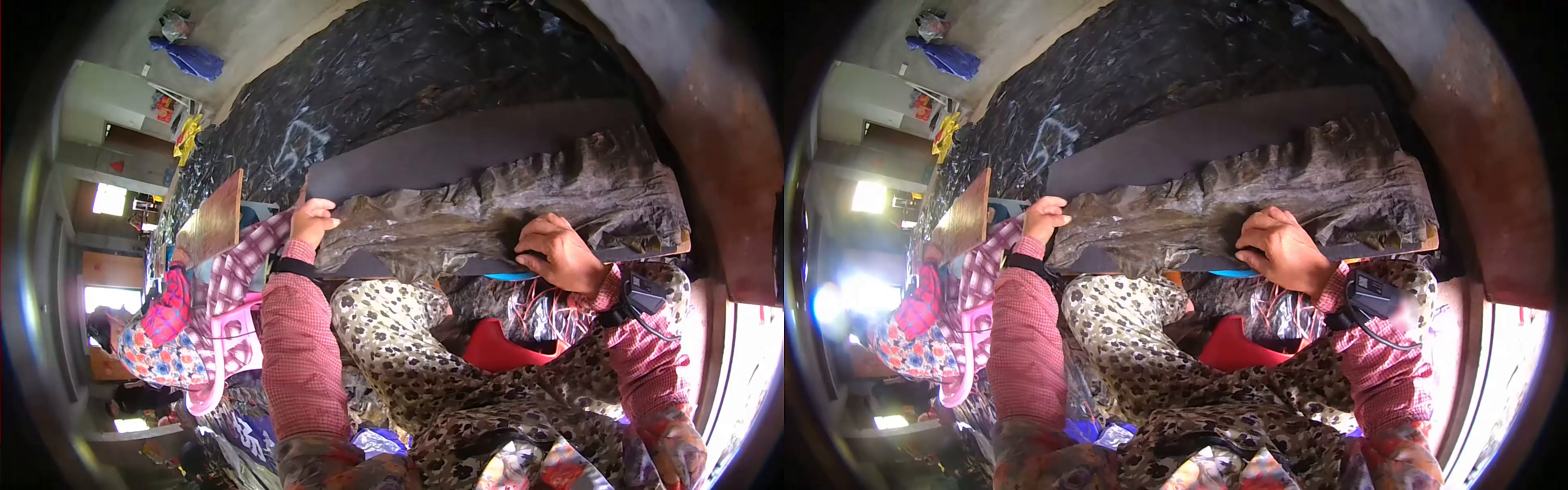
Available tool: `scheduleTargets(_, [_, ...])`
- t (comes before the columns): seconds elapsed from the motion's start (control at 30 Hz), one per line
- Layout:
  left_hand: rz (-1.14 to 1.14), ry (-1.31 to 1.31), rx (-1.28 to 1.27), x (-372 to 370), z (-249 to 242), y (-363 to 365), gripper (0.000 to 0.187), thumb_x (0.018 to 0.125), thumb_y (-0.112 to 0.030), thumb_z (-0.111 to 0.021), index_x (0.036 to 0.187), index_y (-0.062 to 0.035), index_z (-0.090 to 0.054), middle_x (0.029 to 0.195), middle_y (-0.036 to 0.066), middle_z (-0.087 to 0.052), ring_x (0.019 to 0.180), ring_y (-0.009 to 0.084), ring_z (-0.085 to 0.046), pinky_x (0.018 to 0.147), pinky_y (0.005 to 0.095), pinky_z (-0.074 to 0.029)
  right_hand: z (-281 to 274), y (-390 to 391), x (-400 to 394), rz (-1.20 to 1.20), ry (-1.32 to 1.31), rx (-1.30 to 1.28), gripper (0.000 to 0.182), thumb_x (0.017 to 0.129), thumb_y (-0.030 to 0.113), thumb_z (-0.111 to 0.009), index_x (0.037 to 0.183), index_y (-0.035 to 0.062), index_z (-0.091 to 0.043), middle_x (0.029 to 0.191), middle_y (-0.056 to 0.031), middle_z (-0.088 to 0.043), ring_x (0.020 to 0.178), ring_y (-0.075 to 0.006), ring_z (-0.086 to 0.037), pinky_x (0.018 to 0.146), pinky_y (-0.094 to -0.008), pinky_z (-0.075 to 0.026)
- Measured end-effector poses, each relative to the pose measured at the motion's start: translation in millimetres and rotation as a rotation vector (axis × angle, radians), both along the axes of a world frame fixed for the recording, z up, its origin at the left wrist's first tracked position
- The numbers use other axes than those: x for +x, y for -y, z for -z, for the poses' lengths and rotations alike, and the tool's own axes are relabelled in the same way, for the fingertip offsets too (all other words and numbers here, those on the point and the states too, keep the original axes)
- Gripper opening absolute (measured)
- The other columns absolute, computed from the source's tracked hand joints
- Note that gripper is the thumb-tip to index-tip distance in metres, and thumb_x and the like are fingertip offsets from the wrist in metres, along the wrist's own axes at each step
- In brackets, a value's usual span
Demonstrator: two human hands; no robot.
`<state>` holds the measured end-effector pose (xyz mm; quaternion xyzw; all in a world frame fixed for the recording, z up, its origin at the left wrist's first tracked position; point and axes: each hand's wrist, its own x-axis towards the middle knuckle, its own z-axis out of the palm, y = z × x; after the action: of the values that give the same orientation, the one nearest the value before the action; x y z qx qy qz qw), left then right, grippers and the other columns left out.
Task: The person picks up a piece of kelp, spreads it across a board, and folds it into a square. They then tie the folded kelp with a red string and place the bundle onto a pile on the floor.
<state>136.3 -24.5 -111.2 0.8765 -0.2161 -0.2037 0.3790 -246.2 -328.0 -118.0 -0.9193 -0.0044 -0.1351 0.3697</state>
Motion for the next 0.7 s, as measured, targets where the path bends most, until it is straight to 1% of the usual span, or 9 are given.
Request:
scheduleTargets(0.07, [-0.033, 0.054, 0.126, 19.5, 0.8, -11.0, 0.039, 0.063, 0.010, -0.071, 0.099, -0.0026, -0.064, 0.092, 0.007, -0.065, 0.079, 0.0132, -0.061, 0.069, 0.0305, -0.050, -0.4, -1.1, 1.1, 0.004, -0.008, 0.007, 0.017, 0.079, 0.017, -0.069, 0.091, 0.0046, -0.069, 0.099, -0.0081, -0.061, 0.099, -0.0270, -0.054, 0.091, -0.0395, -0.040])
scheduleTargets(0.13, [-0.070, 0.502, 0.103, 40.8, 21.4, -27.3, 0.031, 0.069, 0.007, -0.069, 0.097, -0.0026, -0.065, 0.092, 0.009, -0.066, 0.077, 0.0147, -0.062, 0.070, 0.0315, -0.051, 2.6, -2.7, 2.3, 0.032, -0.015, -0.022, 0.017, 0.079, 0.018, -0.068, 0.091, 0.0054, -0.069, 0.097, -0.0076, -0.061, 0.098, -0.0273, -0.054, 0.091, -0.0393, -0.040])
scheduleTargets(0.17, [-0.021, 0.612, 0.030, -10.9, -1.7, 0.4, 0.022, 0.075, 0.003, -0.067, 0.096, -0.0020, -0.064, 0.092, 0.009, -0.066, 0.077, 0.0169, -0.063, 0.071, 0.0315, -0.051, 7.7, -5.6, 1.8, 0.053, 0.053, -0.079, 0.017, 0.079, 0.020, -0.067, 0.091, 0.0076, -0.068, 0.097, -0.0066, -0.060, 0.098, -0.0274, -0.053, 0.091, -0.0393, -0.040])
scheduleTargets(0.23, [0.198, 0.475, -0.151, -70.7, -6.4, 25.9, 0.019, 0.079, 0.001, -0.066, 0.097, -0.0024, -0.064, 0.093, 0.009, -0.066, 0.083, 0.0168, -0.063, 0.076, 0.0300, -0.051, 17.7, -11.2, 0.2, 0.076, 0.169, -0.244, 0.016, 0.079, 0.023, -0.066, 0.087, 0.0101, -0.066, 0.095, -0.0059, -0.058, 0.097, -0.0274, -0.053, 0.087, -0.0400, -0.041])
scheduleTargets(0.3, [0.344, 0.249, -0.086, -152.1, -27.7, 60.1, 0.018, 0.078, -0.001, -0.066, 0.096, -0.0017, -0.064, 0.093, 0.010, -0.065, 0.086, 0.0204, -0.064, 0.079, 0.0316, -0.050, 70.5, -19.4, 2.6, -0.021, 0.040, 0.650, 0.015, 0.078, 0.025, -0.065, 0.084, 0.0120, -0.064, 0.092, -0.0052, -0.056, 0.094, -0.0261, -0.053, 0.083, -0.0397, -0.042])
scheduleTargets(0.37, [0.621, 0.283, -0.098, -201.7, -23.5, 84.3, 0.031, 0.073, -0.003, -0.071, 0.103, -0.0047, -0.065, 0.106, 0.014, -0.061, 0.099, 0.0307, -0.060, 0.086, 0.0375, -0.048, 24.8, -26.8, -6.4, -0.019, 0.225, -0.264, 0.014, 0.079, 0.026, -0.064, 0.083, 0.0127, -0.062, 0.089, -0.0049, -0.055, 0.091, -0.0247, -0.053, 0.079, -0.0384, -0.043])
scheduleTargets(0.5, [0.639, 0.547, -0.004, -242.1, 5.0, 109.4, 0.039, 0.069, -0.006, -0.075, 0.107, -0.0080, -0.066, 0.109, 0.013, -0.055, 0.101, 0.0336, -0.053, 0.088, 0.0414, -0.045, 18.0, -17.6, -23.4, -0.049, 0.230, -0.197, 0.018, 0.079, 0.027, -0.066, 0.086, 0.0110, -0.062, 0.090, -0.0056, -0.056, 0.090, -0.0242, -0.054, 0.078, -0.0384, -0.044])
scheduleTargets(0.6, [0.699, 0.519, -0.057, -231.6, 10.6, 106.2, 0.029, 0.072, -0.005, -0.072, 0.101, -0.0074, -0.069, 0.101, 0.012, -0.055, 0.094, 0.0308, -0.053, 0.081, 0.0392, -0.046, -3.9, 24.3, -47.6, 0.180, 0.305, -0.187, 0.023, 0.075, 0.025, -0.070, 0.092, 0.0108, -0.063, 0.095, -0.0056, -0.059, 0.092, -0.0252, -0.056, 0.080, -0.0390, -0.044])
scheduleTargets(0.7, [0.672, 0.506, -0.111, -221.6, 14.5, 103.3, 0.021, 0.074, -0.002, -0.069, 0.094, -0.0066, -0.071, 0.092, 0.010, -0.057, 0.086, 0.0284, -0.055, 0.076, 0.0368, -0.047, -22.7, 61.2, -83.4, 0.323, 0.106, -0.342, 0.037, 0.068, 0.025, -0.076, 0.102, 0.0128, -0.066, 0.099, -0.0047, -0.060, 0.099, -0.0246, -0.055, 0.087, -0.0378, -0.041])
